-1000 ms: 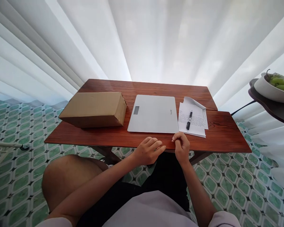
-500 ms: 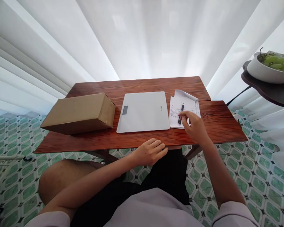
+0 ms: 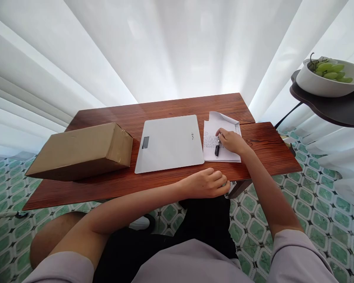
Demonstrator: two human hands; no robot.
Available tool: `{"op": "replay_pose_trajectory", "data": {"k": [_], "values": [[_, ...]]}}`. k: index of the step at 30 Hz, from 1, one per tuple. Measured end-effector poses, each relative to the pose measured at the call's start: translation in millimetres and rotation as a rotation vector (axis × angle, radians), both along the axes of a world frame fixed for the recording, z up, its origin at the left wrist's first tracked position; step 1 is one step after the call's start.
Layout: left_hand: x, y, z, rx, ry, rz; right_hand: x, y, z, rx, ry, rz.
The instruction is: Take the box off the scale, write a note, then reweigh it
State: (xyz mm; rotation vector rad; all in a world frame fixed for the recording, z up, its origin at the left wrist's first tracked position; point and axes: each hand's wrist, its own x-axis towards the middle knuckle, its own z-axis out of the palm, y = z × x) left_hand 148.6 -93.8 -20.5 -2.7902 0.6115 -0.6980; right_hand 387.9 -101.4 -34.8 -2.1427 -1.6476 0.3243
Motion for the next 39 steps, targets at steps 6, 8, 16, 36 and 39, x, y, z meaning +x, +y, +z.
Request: {"op": "replay_pose_trajectory", "data": {"k": [6, 8, 16, 36, 39], "values": [[42.4, -5.4, -10.9, 0.021, 0.049, -0.039, -3.2, 1.7, -6.4, 0.056, 0.008, -0.041], [52.4, -4.9, -10.5, 0.034, 0.052, -0.057, -3.7, 0.0, -5.5, 0.085, 0.011, -0.052], [68.9, -0.6, -10.7, -0.041, 0.103, -0.057, 2.1, -2.1, -11.2, 0.312, -0.042, -0.036], [68.7, -2.9, -30.0, -0.059, -0.106, 0.147, 8.4, -7.4, -9.1, 0.599, 0.178, -0.246], [70.2, -2.8, -31.3, -0.093, -0.110, 0.179, 16.1, -13.4, -8.5, 0.544, 0.344, -0.232]]}}
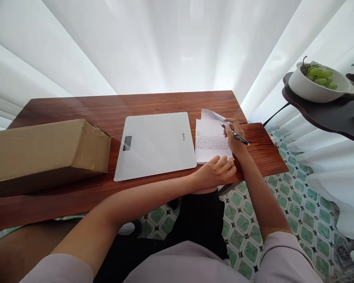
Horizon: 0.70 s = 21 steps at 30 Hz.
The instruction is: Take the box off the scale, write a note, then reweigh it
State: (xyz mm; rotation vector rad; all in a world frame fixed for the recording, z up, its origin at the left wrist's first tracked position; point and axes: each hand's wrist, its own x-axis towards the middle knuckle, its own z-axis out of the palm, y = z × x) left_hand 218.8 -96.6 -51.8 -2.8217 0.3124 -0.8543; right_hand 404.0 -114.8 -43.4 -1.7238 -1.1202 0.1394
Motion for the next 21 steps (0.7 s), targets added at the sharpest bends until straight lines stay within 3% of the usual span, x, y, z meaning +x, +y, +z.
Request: {"op": "replay_pose_trajectory", "data": {"k": [3, 11, 21], "values": [[0.3, 0.8, 1.9, -0.036, 0.055, 0.018, 9.1, -11.9, 0.8, -0.041, 0.066, 0.061], [-1.2, 2.2, 9.4, -0.087, 0.192, 0.024, 26.3, -46.8, -5.6, -0.095, 0.097, 0.006], [0.4, 3.0, 4.2, -0.129, 0.247, 0.039, 13.0, -55.9, -12.4, -0.178, 0.171, 0.035]]}}
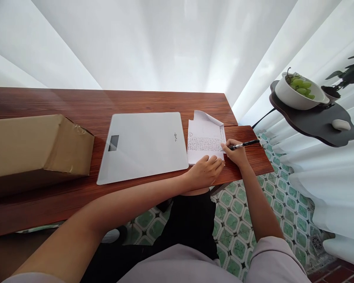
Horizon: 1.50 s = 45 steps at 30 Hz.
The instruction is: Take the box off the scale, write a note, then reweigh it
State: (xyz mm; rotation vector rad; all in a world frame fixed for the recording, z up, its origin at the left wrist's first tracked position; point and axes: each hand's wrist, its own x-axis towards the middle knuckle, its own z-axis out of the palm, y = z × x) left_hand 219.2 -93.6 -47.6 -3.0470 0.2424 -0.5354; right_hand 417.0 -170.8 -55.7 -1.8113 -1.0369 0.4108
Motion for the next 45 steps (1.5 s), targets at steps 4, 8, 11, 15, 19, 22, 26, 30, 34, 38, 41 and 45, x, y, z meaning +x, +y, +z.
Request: {"op": "replay_pose_trajectory", "data": {"k": [4, 8, 11, 15, 19, 22, 26, 30, 34, 38, 41, 45], "values": [[1.7, 0.5, -5.1, -0.053, -0.037, 0.008, -6.1, -0.2, 1.9, -0.050, 0.052, 0.015], [3.7, 1.7, -8.6, -0.124, 0.023, 0.019, -7.6, 0.3, 1.9, -0.059, 0.065, 0.009], [5.4, 3.2, -9.6, -0.123, 0.076, 0.015, -7.4, 0.8, 0.8, -0.059, 0.077, 0.001], [7.5, 5.2, -10.3, -0.118, 0.121, 0.029, -8.0, 1.4, 0.0, -0.073, 0.104, 0.006], [7.9, 6.0, -10.3, -0.110, 0.130, 0.032, -9.3, 1.9, 0.5, -0.083, 0.108, 0.001], [7.5, 6.2, -9.6, -0.120, 0.126, 0.033, -9.7, 2.2, 0.9, -0.087, 0.097, 0.002], [7.5, 6.3, -8.3, -0.126, 0.133, 0.030, -9.4, 2.1, 0.4, -0.091, 0.081, 0.013], [7.6, 6.2, -7.1, -0.120, 0.139, 0.032, -9.4, 2.3, -0.8, -0.087, 0.075, 0.015], [7.6, 6.1, -7.0, -0.118, 0.135, 0.033, -9.8, 3.1, -0.8, -0.080, 0.077, 0.013], [8.1, 6.1, -6.5, -0.124, 0.135, 0.035, -10.2, 3.2, 0.2, -0.074, 0.081, 0.004], [8.4, 6.2, -5.4, -0.129, 0.132, 0.036, -10.7, 3.3, 0.9, -0.077, 0.083, -0.002], [7.6, 6.8, -4.6, -0.129, 0.140, 0.027, -11.4, 4.2, 1.6, -0.076, 0.076, 0.001]]}}
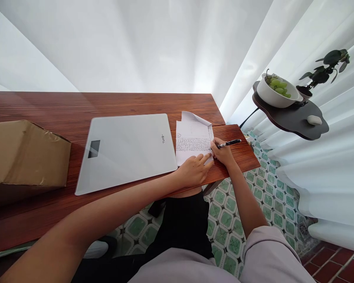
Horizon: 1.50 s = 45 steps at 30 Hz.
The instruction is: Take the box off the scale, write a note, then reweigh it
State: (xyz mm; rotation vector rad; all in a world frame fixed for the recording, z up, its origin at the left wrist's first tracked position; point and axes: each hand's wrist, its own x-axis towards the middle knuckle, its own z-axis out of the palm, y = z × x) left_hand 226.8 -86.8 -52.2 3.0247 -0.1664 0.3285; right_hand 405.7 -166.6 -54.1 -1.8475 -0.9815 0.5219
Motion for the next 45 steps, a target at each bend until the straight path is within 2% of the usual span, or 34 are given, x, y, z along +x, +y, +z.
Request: {"op": "replay_pose_trajectory", "data": {"k": [31, 45], "values": [[1.6, -0.6, -2.7, -0.008, -0.034, 0.001, -1.1, 0.0, 0.4, -0.006, 0.008, -0.036], [-0.4, -0.1, 0.8, -0.020, 0.012, -0.002, -0.7, 0.2, -0.8, -0.005, 0.020, -0.036]]}}
